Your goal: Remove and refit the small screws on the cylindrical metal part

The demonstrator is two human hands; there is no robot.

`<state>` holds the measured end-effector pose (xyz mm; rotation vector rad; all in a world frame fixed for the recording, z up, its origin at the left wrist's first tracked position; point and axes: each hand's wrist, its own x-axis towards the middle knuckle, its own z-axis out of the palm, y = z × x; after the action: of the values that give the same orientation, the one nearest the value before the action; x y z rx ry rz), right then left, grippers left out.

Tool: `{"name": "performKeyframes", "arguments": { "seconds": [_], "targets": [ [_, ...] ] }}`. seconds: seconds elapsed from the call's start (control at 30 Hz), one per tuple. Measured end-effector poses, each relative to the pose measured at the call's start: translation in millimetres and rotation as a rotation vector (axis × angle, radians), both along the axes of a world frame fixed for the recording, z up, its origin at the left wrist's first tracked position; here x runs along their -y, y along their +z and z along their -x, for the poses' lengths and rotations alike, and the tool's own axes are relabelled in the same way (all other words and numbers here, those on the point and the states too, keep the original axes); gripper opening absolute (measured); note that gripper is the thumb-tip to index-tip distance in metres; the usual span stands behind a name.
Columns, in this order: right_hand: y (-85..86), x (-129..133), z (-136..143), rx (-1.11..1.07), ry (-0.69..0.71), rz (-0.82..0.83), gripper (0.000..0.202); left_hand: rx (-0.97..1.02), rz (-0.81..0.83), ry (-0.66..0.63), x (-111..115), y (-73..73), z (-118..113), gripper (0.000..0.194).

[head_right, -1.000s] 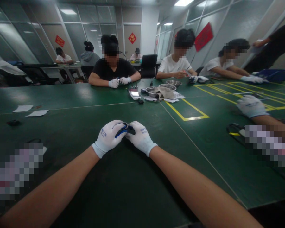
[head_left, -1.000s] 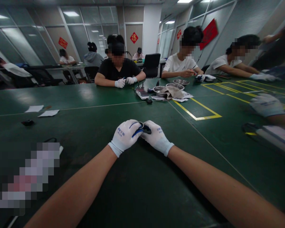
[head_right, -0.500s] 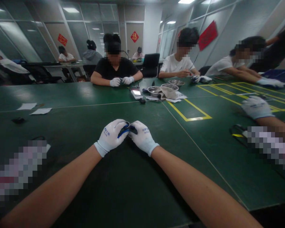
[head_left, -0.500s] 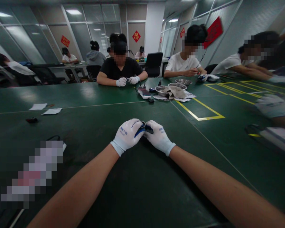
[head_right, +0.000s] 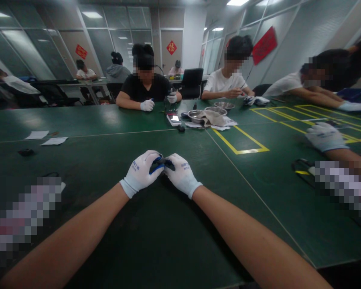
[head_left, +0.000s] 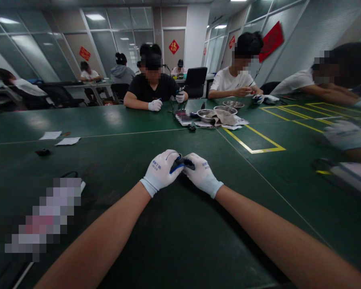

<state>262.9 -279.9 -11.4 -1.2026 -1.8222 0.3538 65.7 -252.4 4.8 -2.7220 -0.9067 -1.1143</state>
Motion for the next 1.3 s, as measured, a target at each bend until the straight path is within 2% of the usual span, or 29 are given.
{"name": "performKeyframes", "arguments": {
  "seconds": [0.5, 1.3],
  "targets": [
    [-0.1, 0.4, -1.7, -0.007, 0.015, -0.006, 0.016, 0.049, 0.036, -0.018, 0.0, 1.5, 1.3, 0.033],
    [1.5, 2.5, 0.2, 0.014, 0.011, -0.004, 0.013, 0.071, 0.041, 0.01, -0.4, 1.2, 0.6, 0.022]
  ]
}}
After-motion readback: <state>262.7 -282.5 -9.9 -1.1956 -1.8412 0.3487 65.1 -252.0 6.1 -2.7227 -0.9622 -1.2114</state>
